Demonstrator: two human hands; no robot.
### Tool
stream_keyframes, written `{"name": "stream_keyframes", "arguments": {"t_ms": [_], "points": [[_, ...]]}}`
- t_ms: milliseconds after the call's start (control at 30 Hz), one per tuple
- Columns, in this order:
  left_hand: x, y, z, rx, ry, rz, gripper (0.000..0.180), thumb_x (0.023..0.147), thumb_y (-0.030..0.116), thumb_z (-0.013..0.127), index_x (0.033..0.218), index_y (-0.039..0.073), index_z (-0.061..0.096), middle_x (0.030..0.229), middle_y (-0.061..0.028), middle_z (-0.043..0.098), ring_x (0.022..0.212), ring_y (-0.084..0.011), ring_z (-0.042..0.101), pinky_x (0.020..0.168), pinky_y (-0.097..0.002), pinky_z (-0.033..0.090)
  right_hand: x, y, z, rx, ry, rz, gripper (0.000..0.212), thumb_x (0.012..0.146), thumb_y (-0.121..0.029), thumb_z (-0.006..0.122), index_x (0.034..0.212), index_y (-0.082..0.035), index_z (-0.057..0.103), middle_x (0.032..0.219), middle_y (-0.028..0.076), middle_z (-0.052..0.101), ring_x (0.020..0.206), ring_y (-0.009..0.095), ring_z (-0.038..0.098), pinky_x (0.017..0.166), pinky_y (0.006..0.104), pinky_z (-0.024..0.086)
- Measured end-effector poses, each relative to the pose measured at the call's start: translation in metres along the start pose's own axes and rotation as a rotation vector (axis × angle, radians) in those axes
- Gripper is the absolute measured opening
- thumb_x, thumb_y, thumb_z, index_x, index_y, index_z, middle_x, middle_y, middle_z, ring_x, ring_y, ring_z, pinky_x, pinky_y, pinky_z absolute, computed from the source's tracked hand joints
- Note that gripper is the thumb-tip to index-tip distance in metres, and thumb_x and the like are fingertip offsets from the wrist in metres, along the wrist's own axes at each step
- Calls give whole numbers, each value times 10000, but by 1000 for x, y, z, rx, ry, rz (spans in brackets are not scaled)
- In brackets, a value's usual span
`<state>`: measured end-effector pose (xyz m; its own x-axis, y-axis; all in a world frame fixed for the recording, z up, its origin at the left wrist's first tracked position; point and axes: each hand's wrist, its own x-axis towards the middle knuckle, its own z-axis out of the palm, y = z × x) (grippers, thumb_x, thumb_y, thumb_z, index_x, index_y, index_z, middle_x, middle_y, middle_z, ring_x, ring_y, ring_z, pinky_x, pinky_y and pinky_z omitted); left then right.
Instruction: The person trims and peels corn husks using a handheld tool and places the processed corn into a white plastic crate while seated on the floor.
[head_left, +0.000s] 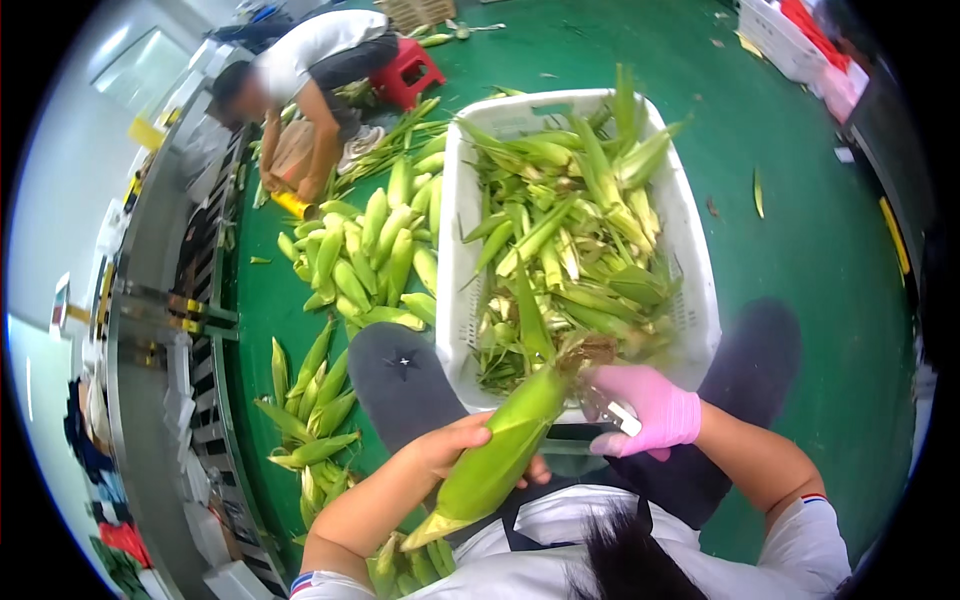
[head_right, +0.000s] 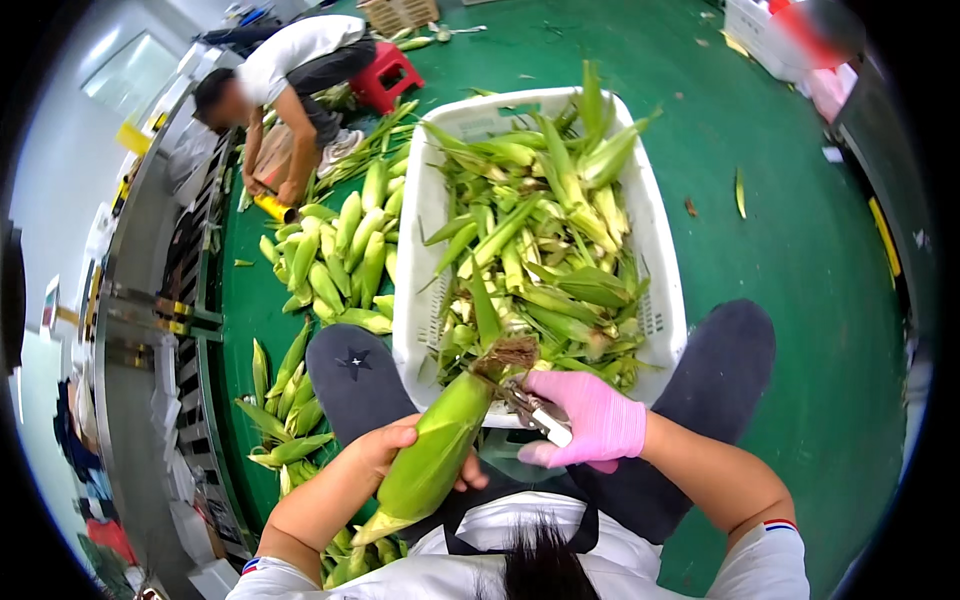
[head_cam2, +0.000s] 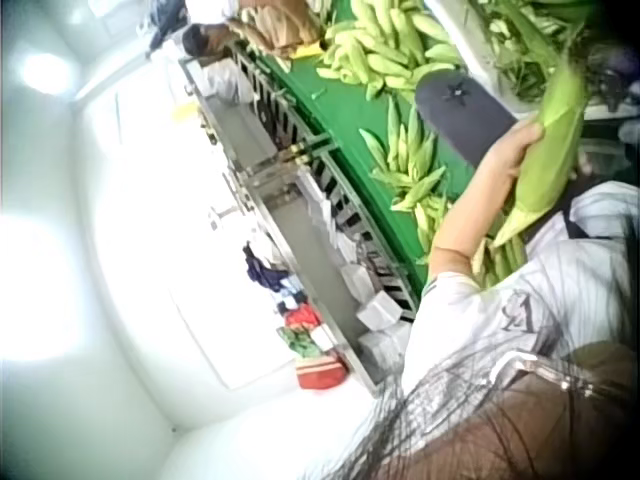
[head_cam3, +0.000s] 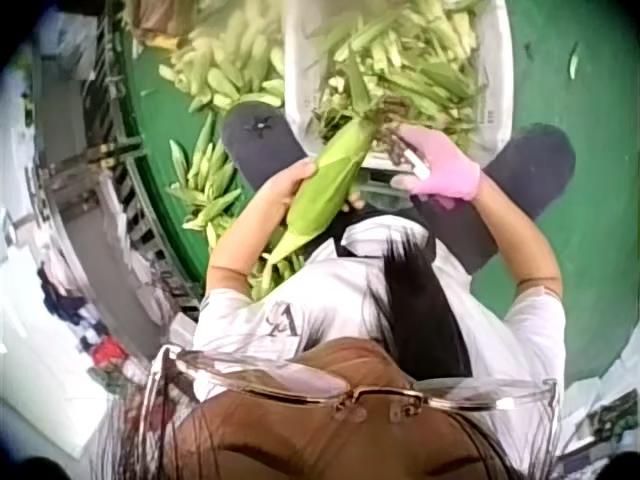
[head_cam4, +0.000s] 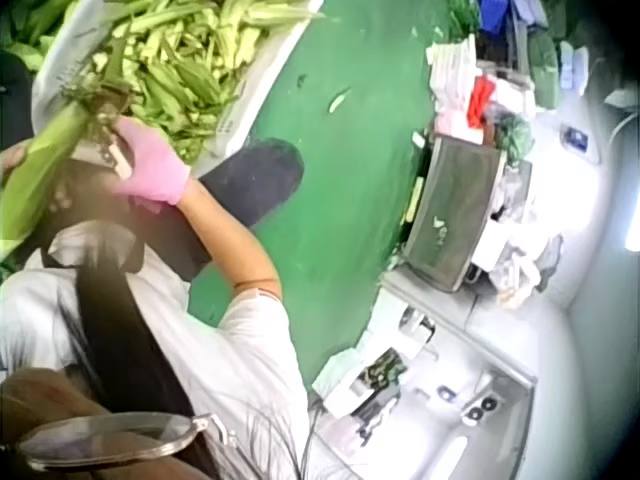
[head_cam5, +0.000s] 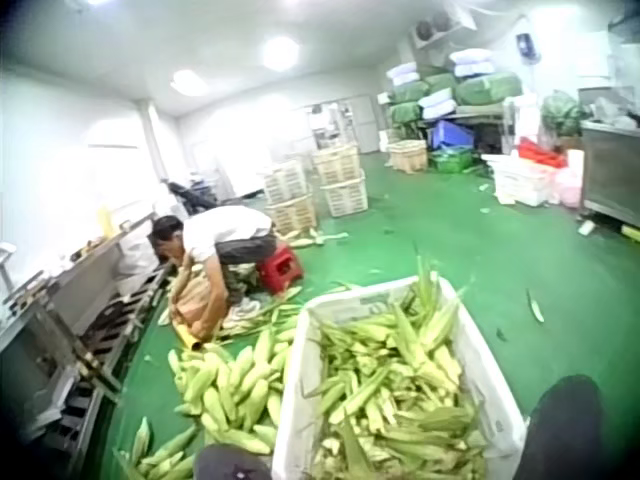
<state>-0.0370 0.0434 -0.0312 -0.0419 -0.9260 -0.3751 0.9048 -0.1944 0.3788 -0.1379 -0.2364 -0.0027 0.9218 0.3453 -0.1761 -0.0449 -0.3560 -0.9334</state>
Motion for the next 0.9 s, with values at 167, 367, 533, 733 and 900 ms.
{"name": "stream_keyframes", "arguments": {"t_ms": [167,367,533,733,900], "points": [[7,5,6,536,265,38,901,741,530,732,1368,-22,394,1328,-166,490,1178,-254,523,926,-446,481,-15,-10,0,45,60,252,419,732,-327,729,976,-15,595,684,116,582,665,222,640,631,356,502],[6,52,52,729,316,436,931,699,462,775,1388,5,345,1206,-175,587,1103,-229,571,976,-375,435,-27,8,40,959,319,126,673,749,-150,705,1327,-18,386,1013,56,579,850,114,571,774,262,466],[32,87,47,573,543,1222,775,816,451,674,1405,140,277,1191,-141,511,1146,-294,504,1027,-548,389,-29,-10,62,1206,83,117,723,748,-131,703,1377,-37,361,1088,55,543,971,104,530,824,263,450],[59,44,50,413,498,1576,600,876,476,592,1330,161,358,1219,-93,491,1185,-276,468,1058,-539,349,19,-16,68,1006,186,209,649,787,-156,706,1326,-3,379,969,39,521,908,130,519,842,266,434],[75,17,44,107,670,1623,418,906,472,566,1198,179,505,1225,-33,524,1214,-239,462,1079,-450,335,47,-8,77,896,523,50,700,746,-209,747,1300,37,396,1055,95,538,949,172,551,857,298,456]]}}
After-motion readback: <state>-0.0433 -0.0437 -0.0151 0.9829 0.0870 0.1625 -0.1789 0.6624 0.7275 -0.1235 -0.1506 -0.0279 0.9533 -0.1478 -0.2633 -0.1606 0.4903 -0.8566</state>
